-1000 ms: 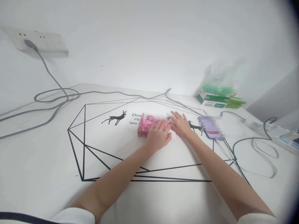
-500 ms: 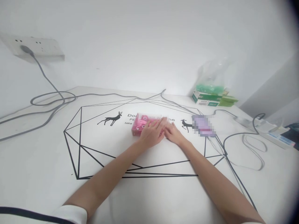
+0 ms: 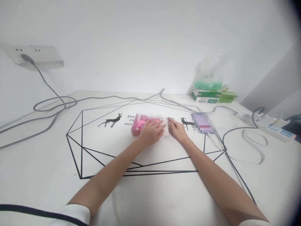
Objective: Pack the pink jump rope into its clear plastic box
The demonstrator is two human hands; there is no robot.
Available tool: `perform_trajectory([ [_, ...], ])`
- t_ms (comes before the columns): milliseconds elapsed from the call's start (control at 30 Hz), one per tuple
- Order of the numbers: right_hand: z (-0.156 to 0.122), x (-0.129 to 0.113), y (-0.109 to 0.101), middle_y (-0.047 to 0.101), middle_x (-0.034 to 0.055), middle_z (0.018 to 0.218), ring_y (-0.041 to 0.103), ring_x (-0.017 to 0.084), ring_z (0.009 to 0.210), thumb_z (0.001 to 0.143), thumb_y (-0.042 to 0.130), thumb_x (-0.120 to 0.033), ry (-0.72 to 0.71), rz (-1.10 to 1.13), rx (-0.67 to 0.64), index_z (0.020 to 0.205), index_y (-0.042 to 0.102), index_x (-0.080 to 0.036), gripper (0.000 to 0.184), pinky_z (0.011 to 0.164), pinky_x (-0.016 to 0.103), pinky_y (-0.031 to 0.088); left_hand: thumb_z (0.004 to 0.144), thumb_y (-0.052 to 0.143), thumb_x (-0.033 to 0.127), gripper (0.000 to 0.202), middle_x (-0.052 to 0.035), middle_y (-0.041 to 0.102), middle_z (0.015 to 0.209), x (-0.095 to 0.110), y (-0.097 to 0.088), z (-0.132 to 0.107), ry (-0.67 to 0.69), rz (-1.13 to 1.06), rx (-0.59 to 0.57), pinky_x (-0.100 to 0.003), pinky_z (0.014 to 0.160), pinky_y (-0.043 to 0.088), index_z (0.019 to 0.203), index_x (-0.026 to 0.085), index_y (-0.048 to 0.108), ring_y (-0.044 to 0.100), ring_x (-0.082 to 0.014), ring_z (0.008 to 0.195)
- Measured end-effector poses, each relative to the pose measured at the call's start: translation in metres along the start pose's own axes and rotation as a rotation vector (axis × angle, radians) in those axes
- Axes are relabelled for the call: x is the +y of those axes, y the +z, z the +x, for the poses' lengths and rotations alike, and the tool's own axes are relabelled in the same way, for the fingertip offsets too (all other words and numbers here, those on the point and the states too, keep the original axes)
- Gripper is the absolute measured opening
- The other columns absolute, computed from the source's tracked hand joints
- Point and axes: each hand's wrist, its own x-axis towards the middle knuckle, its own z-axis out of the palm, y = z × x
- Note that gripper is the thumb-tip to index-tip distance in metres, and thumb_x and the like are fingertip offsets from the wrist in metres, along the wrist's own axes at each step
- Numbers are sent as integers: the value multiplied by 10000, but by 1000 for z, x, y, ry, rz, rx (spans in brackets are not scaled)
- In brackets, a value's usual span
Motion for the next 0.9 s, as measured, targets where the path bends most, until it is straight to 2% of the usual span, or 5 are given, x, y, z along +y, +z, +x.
perform_trajectory([
  [133, -4, -8, 1, 609, 75, 1356, 577, 241, 1252, 985, 388, -403, -61, -146, -84, 1370, 566, -205, 468, 1106, 425, 397, 997, 405, 336, 307, -62, 633, 1309, -2, 3, -2, 28, -14, 42, -479, 1057, 392, 1051, 219, 684, 562, -264, 1228],
  [267, -10, -17, 4, 476, 82, 1481, 451, 291, 1365, 991, 384, -322, -270, -432, -279, 1417, 509, -220, 455, 1167, 558, 242, 977, 441, 342, 325, -112, 653, 1268, -4, 3, -3, -6, -59, 93, -435, 1055, 415, 1139, 167, 661, 588, -243, 1201],
  [367, -12, -20, 5, 467, 89, 1485, 439, 293, 1373, 997, 353, -271, -336, -524, -295, 1466, 437, -204, 481, 1171, 607, 188, 953, 474, 382, 394, -137, 638, 1287, -4, 3, -4, -55, -46, 81, -444, 1079, 400, 1199, 121, 638, 580, -268, 1214],
  [633, -10, -22, 6, 393, 33, 1534, 362, 194, 1420, 985, 370, -302, -303, -179, -198, 1465, 448, -209, 495, 1198, 393, 279, 935, 466, 492, 583, -165, 552, 1395, -3, 6, -7, -117, 3, 2, -481, 1144, 320, 1348, 88, 542, 497, -315, 1315],
  [900, -12, -33, 17, 406, 41, 1524, 363, 208, 1419, 957, 455, -422, -130, 183, -49, 1423, 510, -219, 511, 1196, 413, 267, 884, 561, 535, 683, -198, 491, 1443, -17, -7, -5, -65, -40, -148, -495, 1147, 305, 1397, 94, 468, 441, -327, 1362],
])
